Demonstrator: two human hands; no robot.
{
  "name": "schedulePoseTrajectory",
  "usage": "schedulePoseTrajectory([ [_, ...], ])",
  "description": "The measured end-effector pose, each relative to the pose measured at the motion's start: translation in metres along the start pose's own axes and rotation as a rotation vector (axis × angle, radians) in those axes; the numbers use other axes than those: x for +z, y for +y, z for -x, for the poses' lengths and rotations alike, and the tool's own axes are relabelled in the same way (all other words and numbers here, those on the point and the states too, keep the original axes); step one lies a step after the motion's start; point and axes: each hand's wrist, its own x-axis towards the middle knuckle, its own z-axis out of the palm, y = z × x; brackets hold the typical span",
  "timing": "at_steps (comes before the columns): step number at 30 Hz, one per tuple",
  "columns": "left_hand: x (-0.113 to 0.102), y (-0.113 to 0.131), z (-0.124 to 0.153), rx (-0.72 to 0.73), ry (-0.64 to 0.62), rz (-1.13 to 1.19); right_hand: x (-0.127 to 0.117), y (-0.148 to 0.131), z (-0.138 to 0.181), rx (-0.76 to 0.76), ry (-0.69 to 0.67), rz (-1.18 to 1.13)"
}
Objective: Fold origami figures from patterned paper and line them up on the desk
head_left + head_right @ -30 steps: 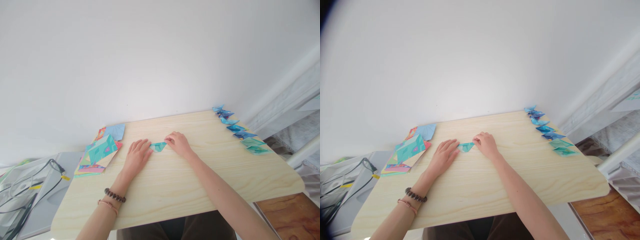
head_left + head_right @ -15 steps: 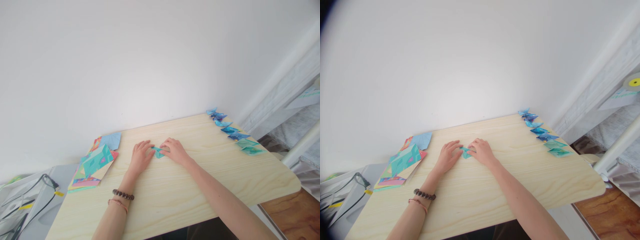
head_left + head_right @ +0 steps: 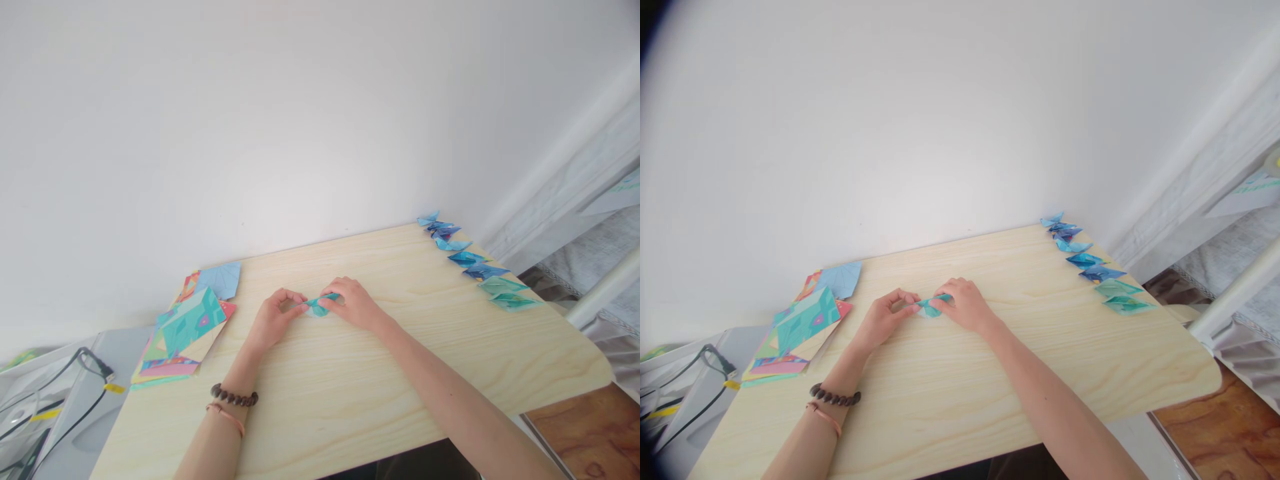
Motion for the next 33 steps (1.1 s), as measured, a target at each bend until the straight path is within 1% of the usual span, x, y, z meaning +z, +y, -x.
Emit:
schedulePoseTrajectory([
  [2,-0.001,0.001,0.000,-0.058,0.030,0.097,0.000,-0.001,-0.001,0.028,0.003,-0.131],
  [5,-0.002,-0.002,-0.001,-0.091,0.126,0.193,0.001,-0.002,-0.002,0.054,0.049,-0.269],
  [11,-0.001,-0.009,-0.002,-0.221,0.211,0.323,-0.004,-0.005,-0.002,0.121,0.087,-0.314],
  [15,-0.001,-0.009,-0.001,-0.238,0.289,0.365,-0.007,-0.003,-0.001,0.219,0.085,-0.344],
  [17,-0.001,-0.009,0.000,-0.231,0.324,0.392,-0.007,-0.002,-0.001,0.238,0.080,-0.381],
  [19,-0.001,-0.009,0.000,-0.210,0.325,0.414,-0.007,-0.003,0.000,0.230,0.086,-0.393],
  [24,-0.001,-0.008,0.000,-0.125,0.314,0.488,-0.009,-0.007,0.002,0.173,0.137,-0.337],
  [27,0.000,-0.004,0.000,-0.149,0.284,0.540,-0.009,-0.009,0.002,0.154,0.179,-0.318],
  [31,0.006,0.008,0.000,-0.207,0.236,0.663,-0.004,-0.014,0.005,0.137,0.251,-0.347],
  [33,0.009,0.015,0.000,-0.236,0.227,0.685,-0.001,-0.018,0.006,0.081,0.284,-0.344],
])
